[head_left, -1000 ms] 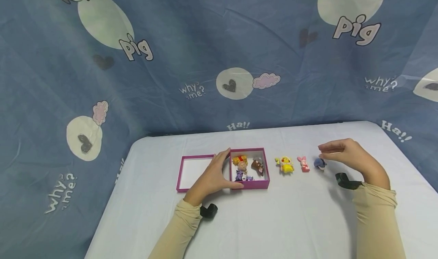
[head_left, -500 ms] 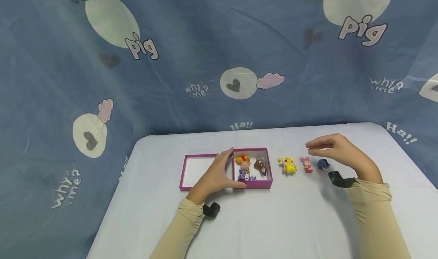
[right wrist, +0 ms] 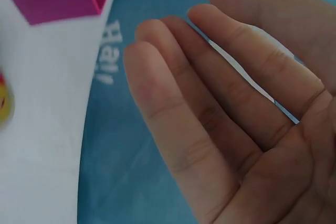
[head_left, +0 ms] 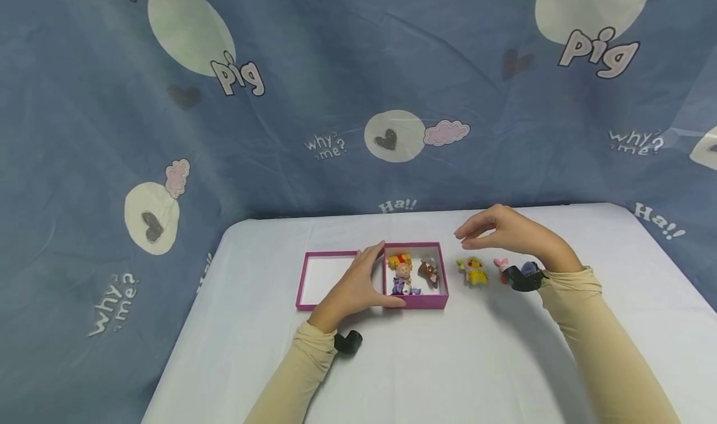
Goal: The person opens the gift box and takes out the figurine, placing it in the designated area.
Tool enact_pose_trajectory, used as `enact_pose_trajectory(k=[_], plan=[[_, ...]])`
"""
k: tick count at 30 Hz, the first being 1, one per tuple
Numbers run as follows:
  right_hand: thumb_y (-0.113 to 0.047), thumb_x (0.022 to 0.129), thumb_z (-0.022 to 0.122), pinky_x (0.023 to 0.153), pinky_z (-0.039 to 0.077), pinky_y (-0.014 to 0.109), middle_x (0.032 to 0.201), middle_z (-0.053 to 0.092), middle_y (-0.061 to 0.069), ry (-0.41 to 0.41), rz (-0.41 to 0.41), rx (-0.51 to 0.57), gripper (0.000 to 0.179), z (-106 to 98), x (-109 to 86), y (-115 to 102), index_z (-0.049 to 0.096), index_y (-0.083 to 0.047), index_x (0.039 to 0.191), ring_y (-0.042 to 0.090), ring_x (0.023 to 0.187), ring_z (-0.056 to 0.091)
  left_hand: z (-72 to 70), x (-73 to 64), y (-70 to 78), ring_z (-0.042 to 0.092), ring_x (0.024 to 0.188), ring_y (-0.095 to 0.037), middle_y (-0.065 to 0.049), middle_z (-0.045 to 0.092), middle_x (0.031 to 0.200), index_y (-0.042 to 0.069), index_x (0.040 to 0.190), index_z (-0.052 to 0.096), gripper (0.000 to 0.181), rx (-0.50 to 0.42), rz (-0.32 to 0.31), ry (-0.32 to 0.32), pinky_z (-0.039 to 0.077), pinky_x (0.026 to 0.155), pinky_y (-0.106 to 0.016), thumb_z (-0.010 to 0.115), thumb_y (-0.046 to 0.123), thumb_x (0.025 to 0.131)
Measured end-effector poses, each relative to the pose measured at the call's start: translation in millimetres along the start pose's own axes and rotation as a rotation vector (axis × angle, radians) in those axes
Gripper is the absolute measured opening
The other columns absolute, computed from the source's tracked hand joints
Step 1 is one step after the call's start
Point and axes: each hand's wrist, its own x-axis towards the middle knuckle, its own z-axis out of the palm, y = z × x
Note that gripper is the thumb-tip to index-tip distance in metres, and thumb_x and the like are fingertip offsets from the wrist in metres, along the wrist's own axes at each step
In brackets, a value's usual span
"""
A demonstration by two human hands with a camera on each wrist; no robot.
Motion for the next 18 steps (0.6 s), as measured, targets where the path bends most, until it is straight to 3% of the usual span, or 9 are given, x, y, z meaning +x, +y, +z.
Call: enact_pose_trajectory(k=[6,12,18], plan=[[-0.017,0.092,0.079,0.095,0.062,0.045,0.115,0.079,0.007,-0.133,-0.065,-0.022,0.022,14.4,31.6,-12.6,0.08,-0.013,0.113,0.021,0.105,0.075,-0.2,0.3,-0.4,0.016,0.162,-0.031,-0.004,0.027,0.172,0.028,0.166,0.021,0.132,0.0,-0.018,-0.004,0.024,0.128,-0.06,0.092,0.067,0.061],[-0.007,0.091,0.076,0.088,0.064,0.034,0.108,0.08,0.01,-0.285,-0.122,-0.041,0.019,32.1,57.9,-24.7,0.081,-0.01,0.109,0.014,0.097,0.075,-0.4,-0.5,-0.3,0.015,0.162,-0.034,-0.005,0.026,0.172,0.026,0.166,0.022,0.133,-0.001,-0.011,-0.002,0.023,0.128,-0.06,0.092,0.066,0.061],[-0.001,0.088,0.077,0.081,0.063,0.025,0.106,0.079,0.016,-0.382,-0.172,-0.052,0.018,46.8,75.2,-37.6,0.079,-0.002,0.106,0.009,0.088,0.073,-0.8,-0.4,0.2,0.017,0.161,-0.033,-0.004,0.027,0.172,0.026,0.166,0.023,0.131,0.01,-0.007,-0.001,0.025,0.127,-0.061,0.092,0.066,0.062]])
